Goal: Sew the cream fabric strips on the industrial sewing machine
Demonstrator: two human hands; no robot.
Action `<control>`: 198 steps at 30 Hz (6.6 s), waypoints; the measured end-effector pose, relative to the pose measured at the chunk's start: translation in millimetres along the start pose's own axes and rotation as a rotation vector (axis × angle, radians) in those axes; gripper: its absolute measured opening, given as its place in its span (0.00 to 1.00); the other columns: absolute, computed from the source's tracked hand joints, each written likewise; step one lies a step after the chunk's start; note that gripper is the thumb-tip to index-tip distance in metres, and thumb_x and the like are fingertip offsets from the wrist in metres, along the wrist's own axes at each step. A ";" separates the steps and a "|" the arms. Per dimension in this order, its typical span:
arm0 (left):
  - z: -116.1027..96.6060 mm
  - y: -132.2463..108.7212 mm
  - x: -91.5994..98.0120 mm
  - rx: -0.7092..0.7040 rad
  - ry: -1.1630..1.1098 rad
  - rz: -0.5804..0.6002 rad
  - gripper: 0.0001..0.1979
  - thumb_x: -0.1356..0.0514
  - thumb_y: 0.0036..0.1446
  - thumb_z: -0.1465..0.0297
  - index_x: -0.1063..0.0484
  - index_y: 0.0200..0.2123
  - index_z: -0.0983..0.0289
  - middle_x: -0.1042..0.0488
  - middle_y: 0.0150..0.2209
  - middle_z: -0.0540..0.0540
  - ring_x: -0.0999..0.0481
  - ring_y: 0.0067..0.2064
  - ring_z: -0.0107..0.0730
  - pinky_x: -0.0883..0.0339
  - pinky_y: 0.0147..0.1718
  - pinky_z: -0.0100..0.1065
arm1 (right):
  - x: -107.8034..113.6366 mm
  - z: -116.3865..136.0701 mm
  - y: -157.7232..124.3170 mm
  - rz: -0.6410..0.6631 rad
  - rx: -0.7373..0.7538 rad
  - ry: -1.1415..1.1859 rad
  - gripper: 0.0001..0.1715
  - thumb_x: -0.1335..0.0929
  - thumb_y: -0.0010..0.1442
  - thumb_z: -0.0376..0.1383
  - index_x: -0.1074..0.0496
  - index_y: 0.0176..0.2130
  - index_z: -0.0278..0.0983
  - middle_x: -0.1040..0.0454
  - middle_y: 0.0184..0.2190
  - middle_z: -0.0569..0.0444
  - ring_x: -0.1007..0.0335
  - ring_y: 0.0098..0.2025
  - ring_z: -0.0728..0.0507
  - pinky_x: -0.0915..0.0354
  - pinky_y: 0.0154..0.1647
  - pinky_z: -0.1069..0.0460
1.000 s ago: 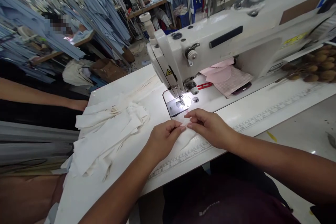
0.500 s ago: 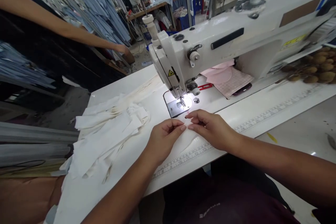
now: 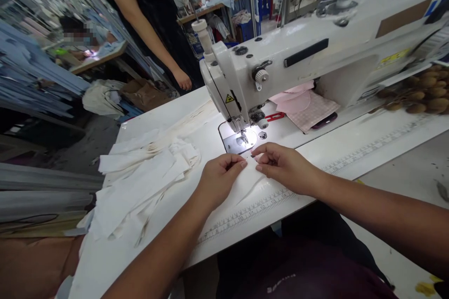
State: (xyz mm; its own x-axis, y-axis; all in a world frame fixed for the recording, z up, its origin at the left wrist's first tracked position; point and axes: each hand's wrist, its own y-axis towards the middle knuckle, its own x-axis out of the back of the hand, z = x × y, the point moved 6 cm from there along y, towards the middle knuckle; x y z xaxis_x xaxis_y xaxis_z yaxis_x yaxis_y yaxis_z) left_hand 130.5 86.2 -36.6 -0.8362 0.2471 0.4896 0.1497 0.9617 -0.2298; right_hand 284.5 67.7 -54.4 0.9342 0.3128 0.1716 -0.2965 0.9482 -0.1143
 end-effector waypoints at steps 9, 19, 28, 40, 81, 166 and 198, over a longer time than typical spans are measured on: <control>-12.9 34.0 -4.5 -0.136 0.403 0.059 0.08 0.42 0.51 0.68 0.26 0.22 0.60 0.27 0.29 0.50 0.30 0.32 0.33 0.37 0.35 0.36 | 3.5 12.3 24.8 0.056 0.064 -0.651 0.17 0.36 0.58 0.33 0.32 0.49 0.38 0.26 0.32 0.53 0.32 0.35 0.44 0.41 0.31 0.51; -5.3 60.9 6.9 0.029 0.416 0.029 0.08 0.36 0.44 0.68 0.33 0.25 0.62 0.31 0.23 0.47 0.34 0.26 0.27 0.43 0.25 0.30 | 6.6 20.7 34.2 0.275 0.414 -0.962 0.11 0.35 0.61 0.36 0.25 0.41 0.38 0.28 0.36 0.49 0.35 0.39 0.43 0.42 0.34 0.51; -10.1 80.5 11.6 -0.022 0.449 -0.001 0.10 0.38 0.43 0.67 0.37 0.20 0.62 0.32 0.21 0.47 0.33 0.26 0.29 0.44 0.26 0.32 | 8.7 16.9 47.1 0.150 0.508 -1.116 0.13 0.37 0.63 0.40 0.25 0.39 0.37 0.27 0.33 0.50 0.39 0.31 0.47 0.48 0.28 0.53; 0.4 84.1 13.4 -0.015 0.344 -0.016 0.11 0.38 0.42 0.64 0.37 0.21 0.62 0.29 0.24 0.49 0.29 0.30 0.34 0.39 0.30 0.35 | 6.3 15.9 49.0 0.130 0.519 -1.194 0.14 0.37 0.63 0.41 0.26 0.41 0.38 0.26 0.33 0.48 0.36 0.34 0.44 0.50 0.27 0.53; -23.7 35.4 -2.7 -0.796 0.658 -0.049 0.06 0.49 0.58 0.75 0.34 0.31 0.62 0.28 0.29 0.51 0.29 0.32 0.31 0.32 0.31 0.33 | 4.0 20.9 52.8 0.074 0.463 -1.099 0.10 0.37 0.61 0.33 0.26 0.34 0.35 0.27 0.31 0.52 0.39 0.29 0.48 0.53 0.25 0.54; -24.7 40.3 3.5 -1.155 0.867 -0.157 0.09 0.50 0.61 0.75 0.31 0.35 0.66 0.27 0.28 0.54 0.28 0.30 0.32 0.31 0.28 0.33 | 10.0 15.7 53.3 -0.012 0.606 -1.300 0.18 0.40 0.65 0.43 0.26 0.46 0.42 0.26 0.32 0.48 0.33 0.38 0.41 0.35 0.36 0.49; 11.7 -28.0 77.4 -0.420 0.372 -0.439 0.09 0.46 0.57 0.66 0.29 0.29 0.63 0.25 0.26 0.51 0.26 0.28 0.32 0.30 0.26 0.33 | 54.6 18.8 47.3 -0.254 0.404 -0.957 0.15 0.39 0.61 0.39 0.32 0.27 0.36 0.30 0.28 0.51 0.35 0.35 0.45 0.40 0.32 0.53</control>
State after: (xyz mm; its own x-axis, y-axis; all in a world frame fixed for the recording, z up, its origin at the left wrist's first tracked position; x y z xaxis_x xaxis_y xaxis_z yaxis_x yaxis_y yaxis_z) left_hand 55.4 77.0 -2.0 -0.6415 -0.2214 0.7345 0.0934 0.9278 0.3612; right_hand 317.7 130.7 -32.0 0.4859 -0.1494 0.8612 -0.3228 0.8850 0.3356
